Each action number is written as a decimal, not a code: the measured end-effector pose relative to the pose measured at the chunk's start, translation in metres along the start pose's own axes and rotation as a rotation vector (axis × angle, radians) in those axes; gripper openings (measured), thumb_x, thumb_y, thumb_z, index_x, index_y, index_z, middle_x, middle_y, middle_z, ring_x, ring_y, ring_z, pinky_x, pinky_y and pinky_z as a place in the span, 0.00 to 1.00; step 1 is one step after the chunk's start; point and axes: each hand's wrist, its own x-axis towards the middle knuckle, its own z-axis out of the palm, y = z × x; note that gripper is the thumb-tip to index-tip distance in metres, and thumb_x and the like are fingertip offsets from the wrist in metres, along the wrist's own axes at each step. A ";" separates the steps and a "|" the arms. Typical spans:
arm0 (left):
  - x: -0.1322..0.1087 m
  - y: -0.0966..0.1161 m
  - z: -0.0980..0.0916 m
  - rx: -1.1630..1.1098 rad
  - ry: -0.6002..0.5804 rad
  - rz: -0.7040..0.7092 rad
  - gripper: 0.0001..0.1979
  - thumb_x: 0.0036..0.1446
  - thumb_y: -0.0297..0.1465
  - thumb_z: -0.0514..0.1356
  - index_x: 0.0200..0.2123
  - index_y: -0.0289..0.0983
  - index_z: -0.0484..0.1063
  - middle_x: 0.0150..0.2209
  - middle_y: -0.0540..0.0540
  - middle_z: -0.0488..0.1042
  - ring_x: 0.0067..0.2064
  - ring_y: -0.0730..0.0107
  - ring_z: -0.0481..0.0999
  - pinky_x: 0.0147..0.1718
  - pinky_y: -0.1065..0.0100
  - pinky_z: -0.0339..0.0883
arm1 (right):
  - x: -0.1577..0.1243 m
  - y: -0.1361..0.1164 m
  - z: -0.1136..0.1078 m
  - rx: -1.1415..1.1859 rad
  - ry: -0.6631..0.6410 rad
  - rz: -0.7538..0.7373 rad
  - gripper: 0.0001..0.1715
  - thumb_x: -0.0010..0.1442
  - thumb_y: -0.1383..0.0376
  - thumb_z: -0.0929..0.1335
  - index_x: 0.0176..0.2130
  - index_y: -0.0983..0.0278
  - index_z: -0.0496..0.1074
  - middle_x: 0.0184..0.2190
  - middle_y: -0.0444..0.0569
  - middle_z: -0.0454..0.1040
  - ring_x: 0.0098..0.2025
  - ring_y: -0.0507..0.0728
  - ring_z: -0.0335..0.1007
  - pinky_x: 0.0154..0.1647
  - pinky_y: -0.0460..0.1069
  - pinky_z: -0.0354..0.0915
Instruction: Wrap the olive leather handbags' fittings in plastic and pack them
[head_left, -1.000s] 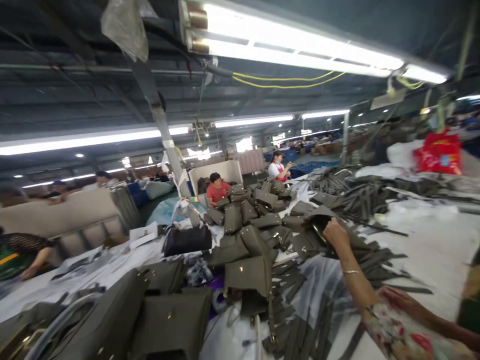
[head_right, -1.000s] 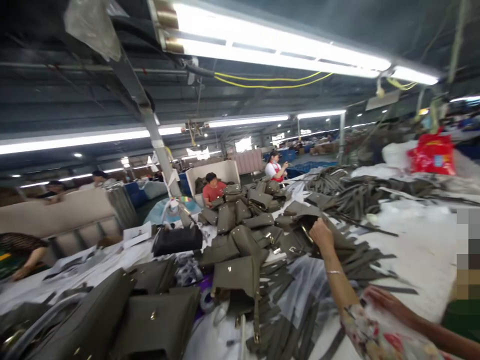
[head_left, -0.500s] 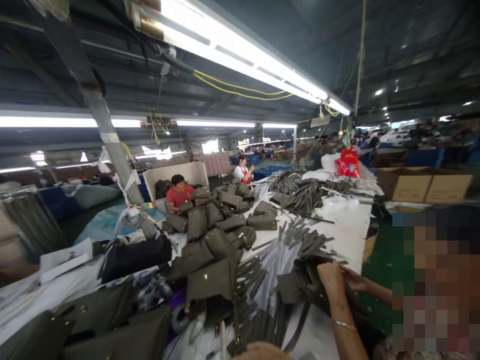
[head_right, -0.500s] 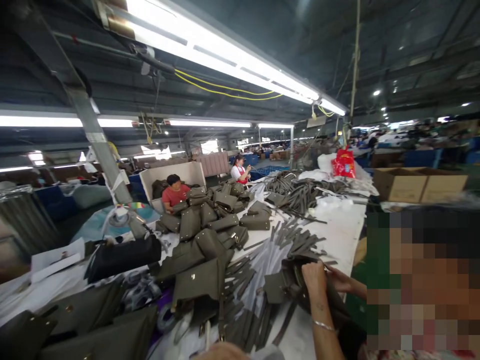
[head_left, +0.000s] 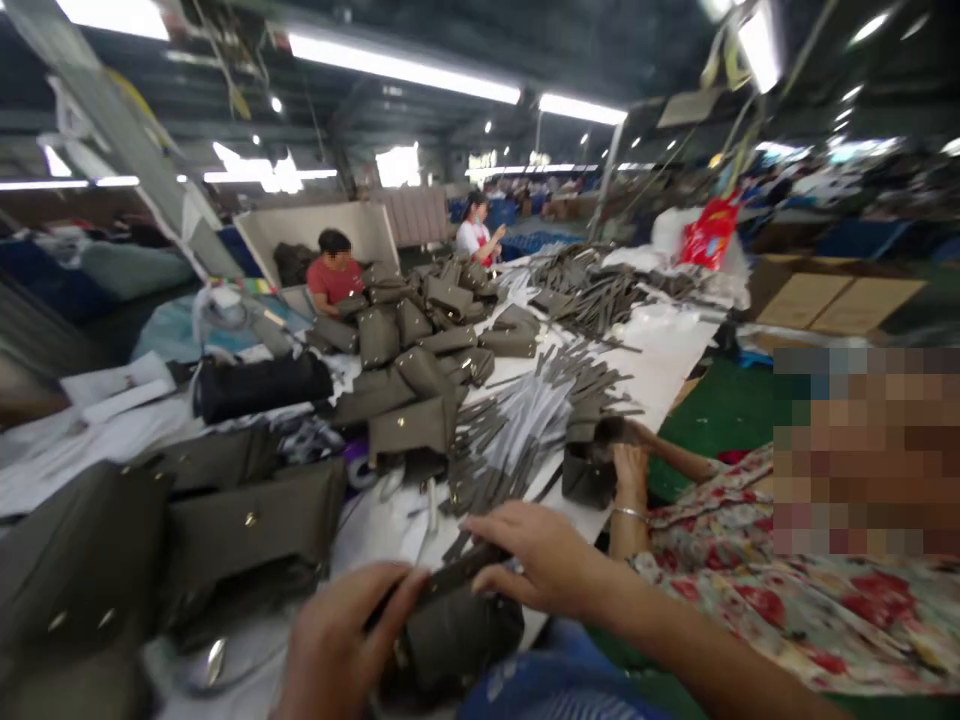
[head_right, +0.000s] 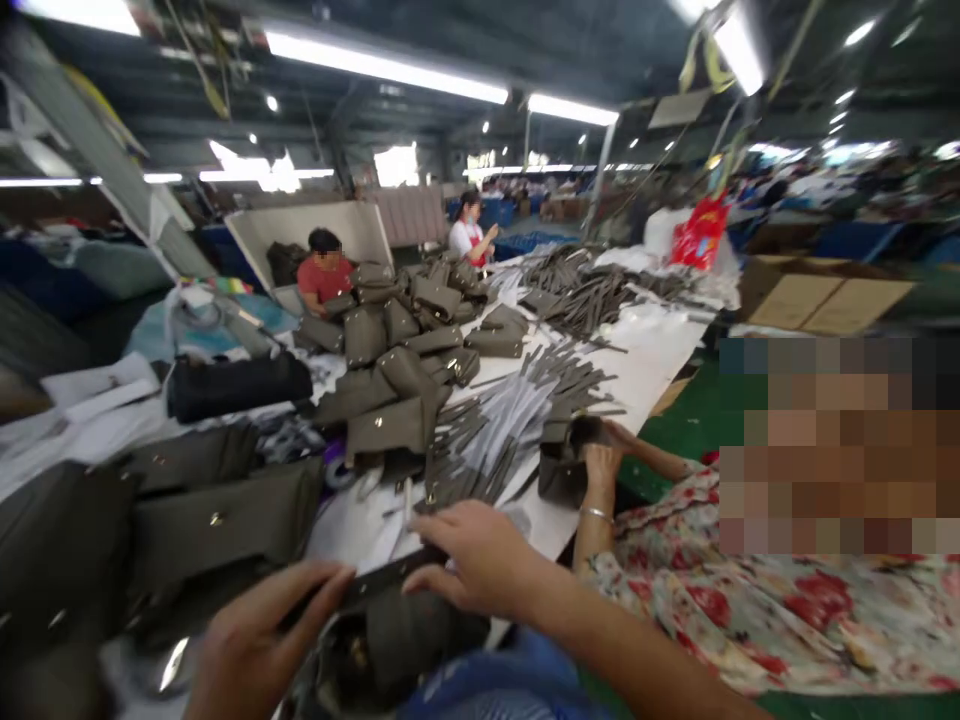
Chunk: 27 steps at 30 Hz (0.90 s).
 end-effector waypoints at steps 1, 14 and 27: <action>0.003 0.002 -0.001 -0.003 -0.057 0.034 0.13 0.60 0.43 0.56 0.31 0.42 0.75 0.28 0.51 0.78 0.29 0.71 0.77 0.30 0.72 0.71 | 0.006 -0.011 -0.004 0.030 0.002 -0.044 0.31 0.61 0.47 0.63 0.56 0.61 0.66 0.43 0.53 0.76 0.45 0.60 0.71 0.45 0.51 0.64; -0.078 -0.098 0.017 0.090 -0.135 -0.680 0.14 0.59 0.38 0.55 0.43 0.39 0.74 0.42 0.44 0.77 0.39 0.66 0.75 0.38 0.67 0.67 | 0.007 0.025 0.056 0.872 -0.008 0.318 0.17 0.64 0.56 0.62 0.46 0.64 0.67 0.34 0.49 0.75 0.31 0.52 0.70 0.31 0.47 0.66; -0.183 -0.088 0.083 -0.854 0.483 -1.715 0.18 0.55 0.43 0.60 0.35 0.32 0.74 0.35 0.39 0.78 0.25 0.76 0.73 0.19 0.76 0.62 | -0.015 0.031 0.111 0.886 -0.273 0.406 0.20 0.63 0.51 0.62 0.44 0.64 0.68 0.26 0.44 0.71 0.24 0.50 0.64 0.27 0.46 0.62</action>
